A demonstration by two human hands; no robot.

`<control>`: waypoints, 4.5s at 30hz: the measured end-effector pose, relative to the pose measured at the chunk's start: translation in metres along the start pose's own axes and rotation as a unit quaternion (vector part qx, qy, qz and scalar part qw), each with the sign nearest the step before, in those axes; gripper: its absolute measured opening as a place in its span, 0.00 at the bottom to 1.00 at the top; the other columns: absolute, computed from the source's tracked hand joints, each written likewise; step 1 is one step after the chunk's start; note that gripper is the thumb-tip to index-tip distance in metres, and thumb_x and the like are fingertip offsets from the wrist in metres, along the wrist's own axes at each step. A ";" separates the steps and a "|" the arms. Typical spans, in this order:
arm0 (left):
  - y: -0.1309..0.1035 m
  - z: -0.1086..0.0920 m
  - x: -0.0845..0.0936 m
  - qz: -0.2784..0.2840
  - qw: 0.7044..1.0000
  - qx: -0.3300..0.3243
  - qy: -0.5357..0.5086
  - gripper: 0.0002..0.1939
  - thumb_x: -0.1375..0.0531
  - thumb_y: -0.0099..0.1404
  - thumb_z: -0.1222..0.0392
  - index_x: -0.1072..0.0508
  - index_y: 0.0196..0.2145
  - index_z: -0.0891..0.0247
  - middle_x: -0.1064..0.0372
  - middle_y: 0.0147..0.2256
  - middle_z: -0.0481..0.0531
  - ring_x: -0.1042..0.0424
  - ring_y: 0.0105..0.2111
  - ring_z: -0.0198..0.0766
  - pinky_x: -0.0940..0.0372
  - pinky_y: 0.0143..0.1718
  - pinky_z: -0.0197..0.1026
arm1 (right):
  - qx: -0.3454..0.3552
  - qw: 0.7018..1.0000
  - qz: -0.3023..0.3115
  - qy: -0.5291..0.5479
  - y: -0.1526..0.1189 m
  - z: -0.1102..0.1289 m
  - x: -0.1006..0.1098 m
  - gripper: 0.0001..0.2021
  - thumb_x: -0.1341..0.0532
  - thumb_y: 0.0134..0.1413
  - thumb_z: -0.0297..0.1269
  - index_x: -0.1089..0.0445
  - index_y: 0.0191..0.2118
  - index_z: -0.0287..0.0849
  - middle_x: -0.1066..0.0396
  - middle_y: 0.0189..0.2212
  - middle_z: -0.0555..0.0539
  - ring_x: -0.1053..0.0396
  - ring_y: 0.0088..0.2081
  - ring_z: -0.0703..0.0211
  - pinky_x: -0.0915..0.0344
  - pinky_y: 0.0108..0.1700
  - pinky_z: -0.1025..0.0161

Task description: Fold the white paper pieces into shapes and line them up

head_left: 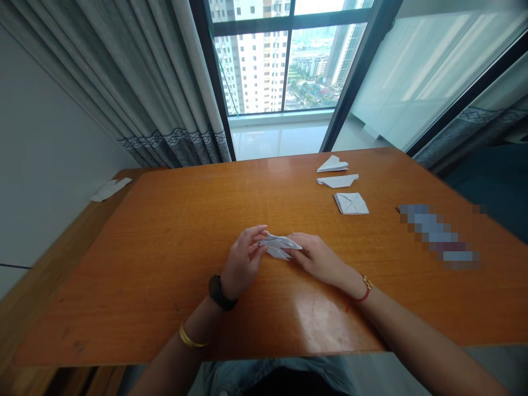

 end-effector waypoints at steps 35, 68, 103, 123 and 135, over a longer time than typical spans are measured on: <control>-0.002 0.013 -0.009 0.064 0.983 0.061 0.162 0.27 0.41 0.60 0.65 0.42 0.57 0.60 0.31 0.45 0.55 0.28 0.37 0.37 0.33 0.41 0.41 | -0.142 0.981 -0.070 0.110 0.005 -0.017 -0.029 0.03 0.38 0.53 0.32 0.28 0.34 0.42 0.26 0.31 0.50 0.31 0.32 0.62 0.36 0.36 0.64; 0.006 -0.006 -0.008 0.024 0.972 0.103 0.208 0.11 0.48 0.66 0.55 0.32 0.29 0.62 0.31 0.26 0.47 0.32 0.27 0.35 0.41 0.29 0.36 | -0.140 0.978 -0.071 0.135 0.003 -0.012 -0.037 0.07 0.37 0.52 0.36 0.31 0.38 0.43 0.30 0.27 0.51 0.35 0.27 0.63 0.38 0.30 0.66; 0.002 0.012 -0.017 0.074 0.985 0.078 0.133 0.10 0.44 0.65 0.61 0.37 0.44 0.64 0.31 0.40 0.54 0.31 0.39 0.39 0.36 0.44 0.45 | -0.120 0.987 -0.080 0.072 0.007 -0.021 -0.038 0.06 0.38 0.54 0.38 0.31 0.35 0.41 0.27 0.31 0.49 0.33 0.32 0.60 0.38 0.36 0.64; 0.001 0.007 -0.015 0.076 0.985 0.056 0.141 0.04 0.45 0.64 0.61 0.32 0.34 0.62 0.31 0.27 0.47 0.31 0.28 0.34 0.36 0.32 0.36 | -0.092 0.990 -0.065 0.084 0.002 -0.018 -0.025 0.03 0.40 0.55 0.34 0.31 0.34 0.42 0.28 0.30 0.50 0.34 0.31 0.61 0.39 0.36 0.64; -0.010 -0.012 -0.017 0.028 1.000 0.011 0.001 0.21 0.39 0.61 0.58 0.38 0.51 0.60 0.30 0.43 0.54 0.33 0.28 0.28 0.36 0.26 0.32 | -0.246 0.944 -0.072 0.209 -0.064 -0.060 0.083 0.19 0.32 0.43 0.45 0.33 0.39 0.40 0.30 0.29 0.50 0.34 0.28 0.62 0.40 0.28 0.66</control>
Point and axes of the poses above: each hand's wrist, its own y-axis towards the middle knuckle, its own x-axis out of the back of the hand, z = x × y, the point moved 1 cm from there along y, towards the middle knuckle
